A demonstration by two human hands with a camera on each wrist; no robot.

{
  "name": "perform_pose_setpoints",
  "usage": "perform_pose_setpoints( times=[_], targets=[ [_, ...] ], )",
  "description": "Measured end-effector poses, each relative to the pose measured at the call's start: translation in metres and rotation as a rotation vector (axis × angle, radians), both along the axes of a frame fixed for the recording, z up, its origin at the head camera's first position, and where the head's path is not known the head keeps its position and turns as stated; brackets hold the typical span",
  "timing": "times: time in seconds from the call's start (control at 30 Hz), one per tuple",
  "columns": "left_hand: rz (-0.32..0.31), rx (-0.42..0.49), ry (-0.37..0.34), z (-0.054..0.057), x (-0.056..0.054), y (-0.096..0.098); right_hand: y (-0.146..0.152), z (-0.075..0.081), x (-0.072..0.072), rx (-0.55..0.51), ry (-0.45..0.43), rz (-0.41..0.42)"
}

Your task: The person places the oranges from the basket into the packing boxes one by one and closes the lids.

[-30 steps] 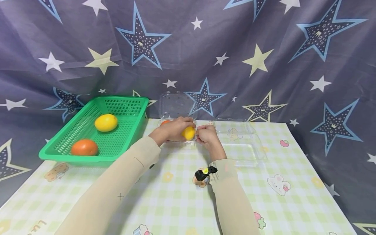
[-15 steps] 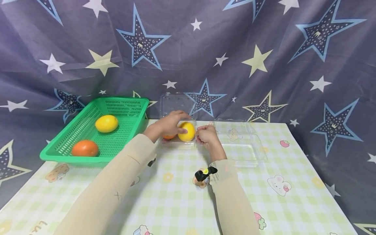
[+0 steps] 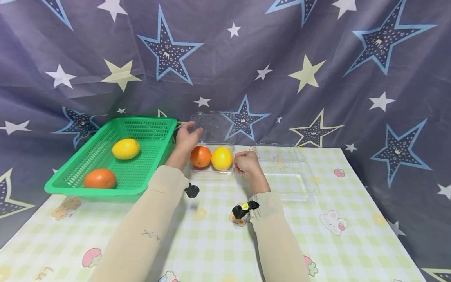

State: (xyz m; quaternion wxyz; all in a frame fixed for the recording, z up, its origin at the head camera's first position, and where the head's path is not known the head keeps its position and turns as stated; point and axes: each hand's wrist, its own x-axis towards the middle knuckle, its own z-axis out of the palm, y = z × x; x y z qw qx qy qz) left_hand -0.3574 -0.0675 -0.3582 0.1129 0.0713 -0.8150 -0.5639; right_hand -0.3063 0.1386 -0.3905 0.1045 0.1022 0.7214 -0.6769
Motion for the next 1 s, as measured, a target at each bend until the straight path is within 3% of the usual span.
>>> perform_pose_setpoints(
  times=[0.13, 0.3, 0.67, 0.83, 1.0],
  targets=[
    [0.072, 0.222, -0.007, -0.006, -0.002, -0.007, -0.002, -0.002, -0.002, -0.014, -0.003, -0.007],
    [0.073, 0.361, -0.021, -0.014, -0.005, -0.018, -0.004, -0.002, -0.003, -0.018, -0.011, -0.017],
    [0.071, 0.662, -0.037, -0.013, -0.003, -0.025, -0.003, -0.002, -0.005, -0.027, -0.017, -0.02],
    [0.089, 0.695, -0.032, -0.012, -0.003, -0.025, -0.003, -0.003, -0.004, -0.027, -0.021, -0.025],
    [0.1, 0.644, -0.023, -0.012, -0.001, -0.022, -0.001, -0.004, -0.005, -0.029, -0.023, -0.03]
  ],
)
